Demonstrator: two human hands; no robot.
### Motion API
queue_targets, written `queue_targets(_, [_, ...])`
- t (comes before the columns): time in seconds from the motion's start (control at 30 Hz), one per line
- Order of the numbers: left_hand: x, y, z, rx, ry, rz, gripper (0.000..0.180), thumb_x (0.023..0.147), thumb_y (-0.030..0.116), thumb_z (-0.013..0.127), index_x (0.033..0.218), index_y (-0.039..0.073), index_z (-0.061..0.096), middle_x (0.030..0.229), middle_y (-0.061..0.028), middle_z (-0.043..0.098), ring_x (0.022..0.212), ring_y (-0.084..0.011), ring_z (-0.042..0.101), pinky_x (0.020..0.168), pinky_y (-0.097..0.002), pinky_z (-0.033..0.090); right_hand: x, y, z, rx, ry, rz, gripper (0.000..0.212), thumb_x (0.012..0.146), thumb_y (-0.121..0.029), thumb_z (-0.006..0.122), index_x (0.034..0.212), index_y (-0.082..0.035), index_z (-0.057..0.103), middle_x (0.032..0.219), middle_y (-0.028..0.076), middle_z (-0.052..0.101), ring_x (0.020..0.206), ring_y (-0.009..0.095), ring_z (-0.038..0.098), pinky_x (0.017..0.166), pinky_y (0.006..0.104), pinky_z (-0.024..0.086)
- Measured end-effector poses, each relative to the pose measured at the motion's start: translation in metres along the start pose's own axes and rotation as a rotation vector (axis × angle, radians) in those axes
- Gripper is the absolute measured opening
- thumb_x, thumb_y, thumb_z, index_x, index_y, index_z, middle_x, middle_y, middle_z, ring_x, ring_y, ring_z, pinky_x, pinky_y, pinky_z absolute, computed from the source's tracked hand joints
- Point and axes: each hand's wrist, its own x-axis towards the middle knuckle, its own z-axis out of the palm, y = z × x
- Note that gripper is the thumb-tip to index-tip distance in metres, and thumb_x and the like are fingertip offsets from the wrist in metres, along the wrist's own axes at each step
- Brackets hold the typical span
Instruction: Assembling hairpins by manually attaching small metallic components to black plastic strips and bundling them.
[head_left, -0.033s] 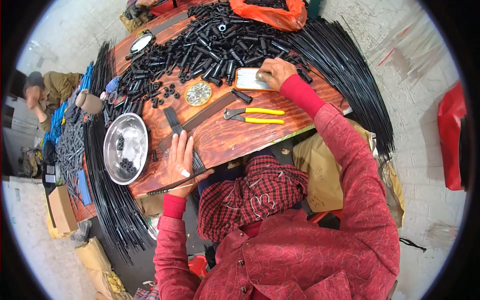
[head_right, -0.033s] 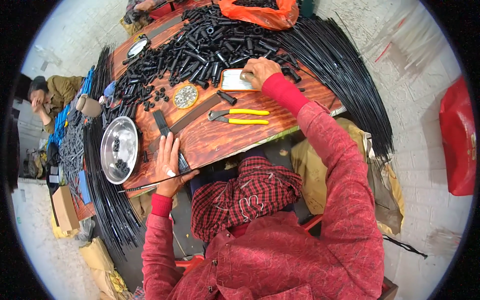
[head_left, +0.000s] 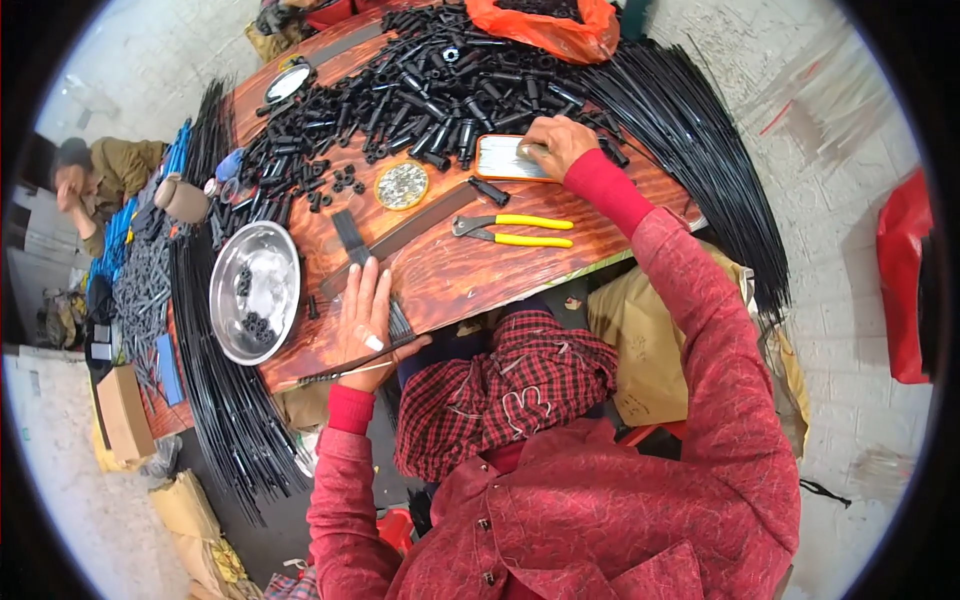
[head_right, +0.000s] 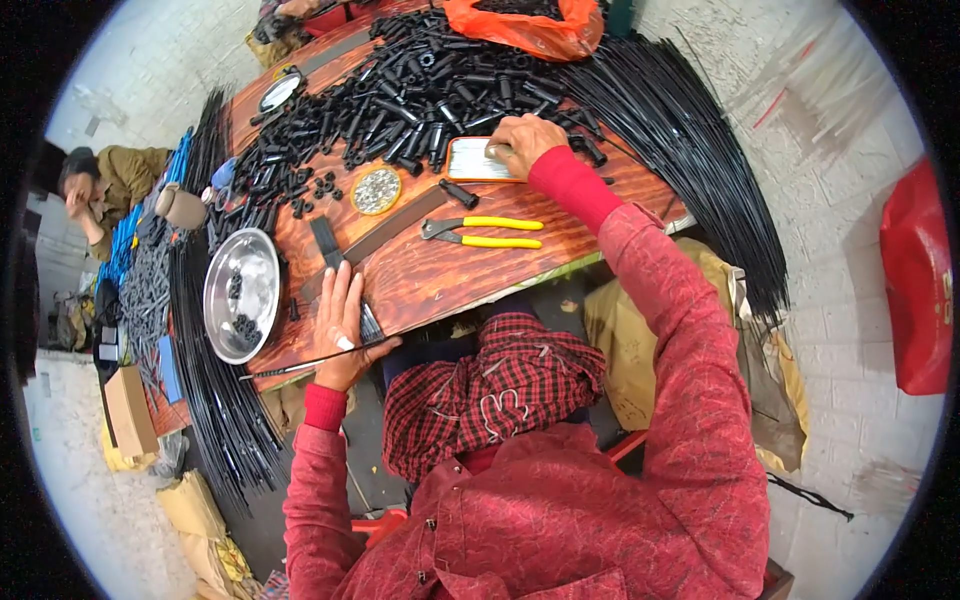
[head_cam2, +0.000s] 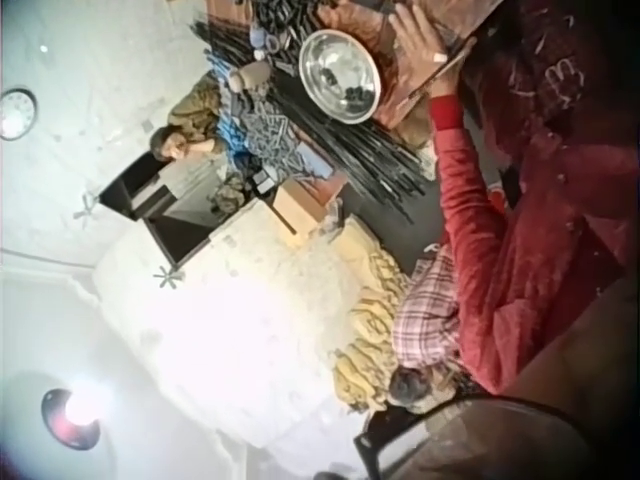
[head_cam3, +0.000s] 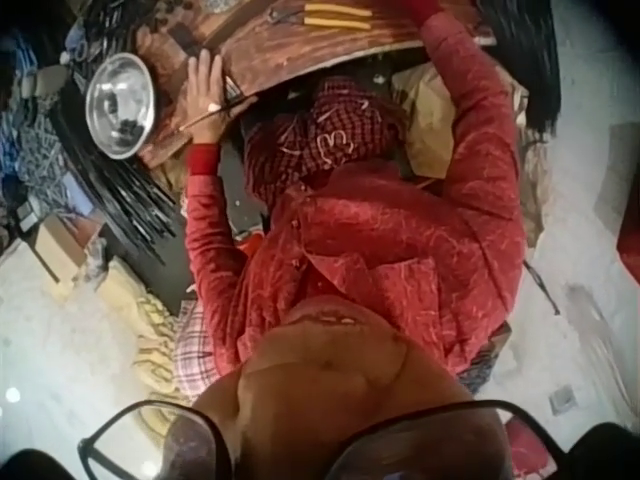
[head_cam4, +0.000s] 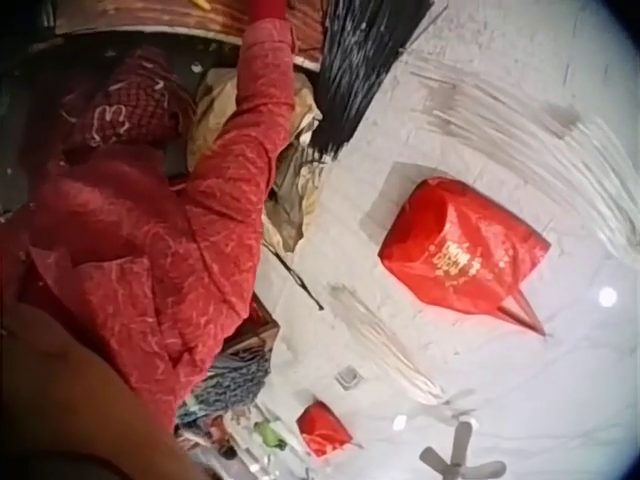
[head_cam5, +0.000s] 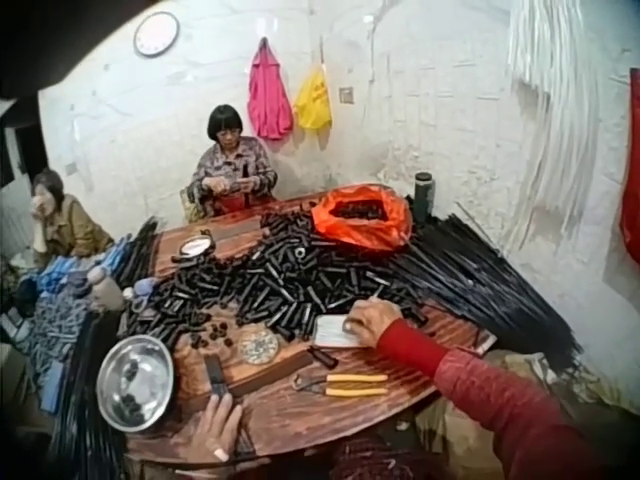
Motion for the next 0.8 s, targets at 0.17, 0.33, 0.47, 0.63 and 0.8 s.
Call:
queue_targets(0.17, [-0.004,-0.005,0.0,-0.046,0.029,0.012,0.105,0.064,0.047,0.084,0.148,0.004,0.036,0.157,-0.0165,0.03,0.145,-0.0406,0.026,0.116,-0.0527,0.027,0.005,-0.011,-0.003,-0.06,-0.001,-0.005,0.013,0.086,-0.024,0.064,0.092,-0.014,0.072,0.095,0.004,0.067,0.094,0.027,0.063,0.081,0.0406,0.052])
queue_targets(0.33, [-0.01,-0.003,-0.001,-0.015,0.05,0.005,0.103,0.068,0.054,0.077,0.149,0.004,0.035,0.156,-0.0158,0.032,0.145,-0.0386,0.028,0.116,-0.0502,0.028,0.015,-0.039,-0.003,0.15,-0.022,0.137,0.016,0.088,-0.018,0.06,0.098,-0.009,0.068,0.099,0.011,0.068,0.093,0.032,0.065,0.08,0.0398,0.051])
queue_targets(0.47, [-0.023,0.001,0.008,-0.029,0.081,0.006,0.098,0.072,0.054,0.076,0.147,0.003,0.037,0.155,-0.0186,0.032,0.144,-0.0415,0.027,0.115,-0.0506,0.028,0.027,-0.085,0.01,0.474,-0.127,-0.007,0.021,0.089,-0.022,0.058,0.101,-0.008,0.068,0.099,0.013,0.068,0.09,0.032,0.066,0.079,0.041,0.051])
queue_targets(0.63, [-0.028,0.011,0.005,-0.029,0.104,-0.04,0.09,0.078,0.058,0.065,0.146,0.003,0.041,0.154,-0.0167,0.035,0.143,-0.0389,0.031,0.114,-0.049,0.03,0.045,-0.151,0.05,0.498,-0.128,-0.26,0.017,0.088,-0.018,0.061,0.098,-0.004,0.064,0.093,0.015,0.066,0.088,0.034,0.064,0.076,0.0409,0.05])
queue_targets(0.8, [-0.026,0.012,0.008,-0.041,0.091,-0.062,0.091,0.077,0.059,0.065,0.146,0.004,0.041,0.154,-0.0171,0.035,0.143,-0.0396,0.031,0.114,-0.0506,0.03,0.066,-0.182,0.093,0.48,-0.134,-0.246,0.018,0.088,-0.018,0.061,0.101,-0.006,0.06,0.092,0.016,0.064,0.087,0.037,0.062,0.075,0.0439,0.049])
